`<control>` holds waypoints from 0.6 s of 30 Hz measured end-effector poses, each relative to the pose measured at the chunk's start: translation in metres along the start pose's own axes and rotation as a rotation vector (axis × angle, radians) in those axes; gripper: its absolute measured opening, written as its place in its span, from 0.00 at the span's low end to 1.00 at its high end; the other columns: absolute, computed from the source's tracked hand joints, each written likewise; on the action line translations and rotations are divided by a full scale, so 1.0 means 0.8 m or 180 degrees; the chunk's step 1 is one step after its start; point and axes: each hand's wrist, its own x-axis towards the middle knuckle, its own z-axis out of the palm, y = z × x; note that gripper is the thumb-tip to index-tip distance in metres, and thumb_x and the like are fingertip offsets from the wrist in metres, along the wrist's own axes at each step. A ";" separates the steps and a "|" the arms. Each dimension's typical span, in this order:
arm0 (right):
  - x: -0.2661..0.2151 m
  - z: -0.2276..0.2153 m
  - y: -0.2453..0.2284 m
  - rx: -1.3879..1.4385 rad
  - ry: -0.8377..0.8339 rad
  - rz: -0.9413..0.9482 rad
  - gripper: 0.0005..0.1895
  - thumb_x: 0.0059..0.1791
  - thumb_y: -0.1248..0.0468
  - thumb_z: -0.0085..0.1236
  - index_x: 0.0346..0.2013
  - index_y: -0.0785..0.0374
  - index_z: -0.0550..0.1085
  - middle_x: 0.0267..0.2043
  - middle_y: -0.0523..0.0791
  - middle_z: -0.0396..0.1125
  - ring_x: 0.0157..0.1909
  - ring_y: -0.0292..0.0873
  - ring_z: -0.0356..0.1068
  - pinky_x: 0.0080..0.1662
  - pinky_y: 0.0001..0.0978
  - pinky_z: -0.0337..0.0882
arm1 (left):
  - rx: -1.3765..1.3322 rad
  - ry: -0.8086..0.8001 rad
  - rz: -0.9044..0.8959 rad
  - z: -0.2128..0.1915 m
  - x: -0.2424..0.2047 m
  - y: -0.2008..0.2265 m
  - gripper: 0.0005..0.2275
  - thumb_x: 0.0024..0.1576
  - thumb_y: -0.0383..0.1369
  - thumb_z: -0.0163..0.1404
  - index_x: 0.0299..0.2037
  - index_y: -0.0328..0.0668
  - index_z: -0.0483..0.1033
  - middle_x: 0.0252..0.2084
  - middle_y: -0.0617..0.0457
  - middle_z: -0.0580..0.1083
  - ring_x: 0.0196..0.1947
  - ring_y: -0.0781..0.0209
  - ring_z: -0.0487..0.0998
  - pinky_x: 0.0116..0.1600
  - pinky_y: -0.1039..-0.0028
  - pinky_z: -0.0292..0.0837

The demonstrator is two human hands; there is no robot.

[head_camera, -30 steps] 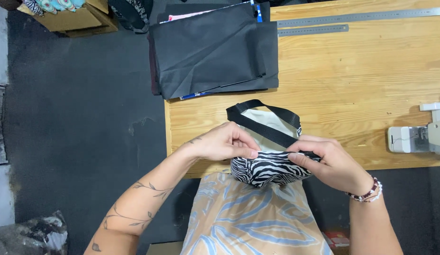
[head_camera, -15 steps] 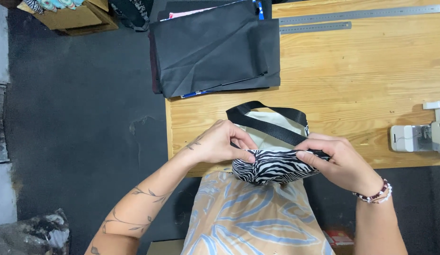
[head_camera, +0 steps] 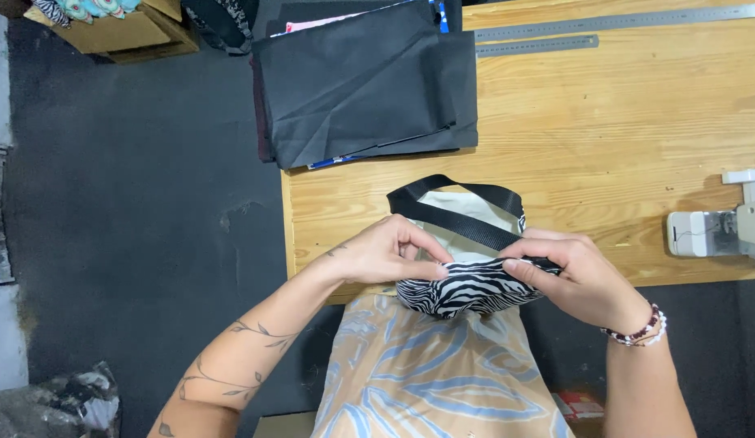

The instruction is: The person is sewing a zebra-print bag with black handles. They align the handles to the bag's opening, pin them in place, and use a sewing machine to stitch the fabric. The person also uses scissors to trim excess threads from the handles.

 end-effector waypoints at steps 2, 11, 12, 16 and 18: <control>0.003 0.001 -0.005 -0.0007 -0.0032 -0.0055 0.10 0.50 0.56 0.57 0.38 0.54 0.83 0.33 0.36 0.78 0.36 0.34 0.75 0.42 0.27 0.69 | -0.0004 0.0101 0.0069 0.009 0.002 0.009 0.11 0.53 0.42 0.61 0.41 0.51 0.87 0.25 0.62 0.74 0.14 0.74 0.49 0.23 0.77 0.41; 0.005 -0.001 -0.011 0.0033 -0.0022 -0.0041 0.11 0.50 0.56 0.57 0.38 0.54 0.83 0.33 0.35 0.78 0.36 0.34 0.75 0.41 0.28 0.70 | -0.0128 0.0348 0.0354 0.019 0.011 0.005 0.11 0.52 0.42 0.61 0.40 0.50 0.87 0.40 0.57 0.84 0.25 0.75 0.68 0.31 0.79 0.58; 0.005 -0.001 -0.010 0.0010 -0.0010 -0.0070 0.11 0.50 0.56 0.57 0.39 0.55 0.83 0.34 0.36 0.79 0.37 0.35 0.76 0.41 0.29 0.71 | -0.0199 0.0384 0.0325 0.019 0.011 0.005 0.10 0.53 0.41 0.61 0.40 0.49 0.87 0.40 0.57 0.84 0.23 0.75 0.64 0.29 0.80 0.56; 0.007 -0.002 -0.011 0.0023 -0.0002 -0.0158 0.10 0.50 0.56 0.57 0.38 0.55 0.82 0.32 0.36 0.77 0.34 0.34 0.73 0.40 0.27 0.68 | -0.0391 0.0416 0.0277 0.021 0.017 -0.009 0.10 0.52 0.39 0.63 0.39 0.47 0.87 0.37 0.57 0.83 0.19 0.76 0.54 0.26 0.79 0.50; 0.008 -0.003 -0.015 0.0221 -0.0067 0.0026 0.12 0.50 0.55 0.56 0.39 0.55 0.84 0.32 0.36 0.77 0.35 0.34 0.74 0.41 0.28 0.69 | -0.0671 0.0375 0.0444 0.020 0.018 -0.012 0.10 0.52 0.37 0.63 0.42 0.45 0.86 0.38 0.53 0.83 0.25 0.75 0.69 0.32 0.82 0.63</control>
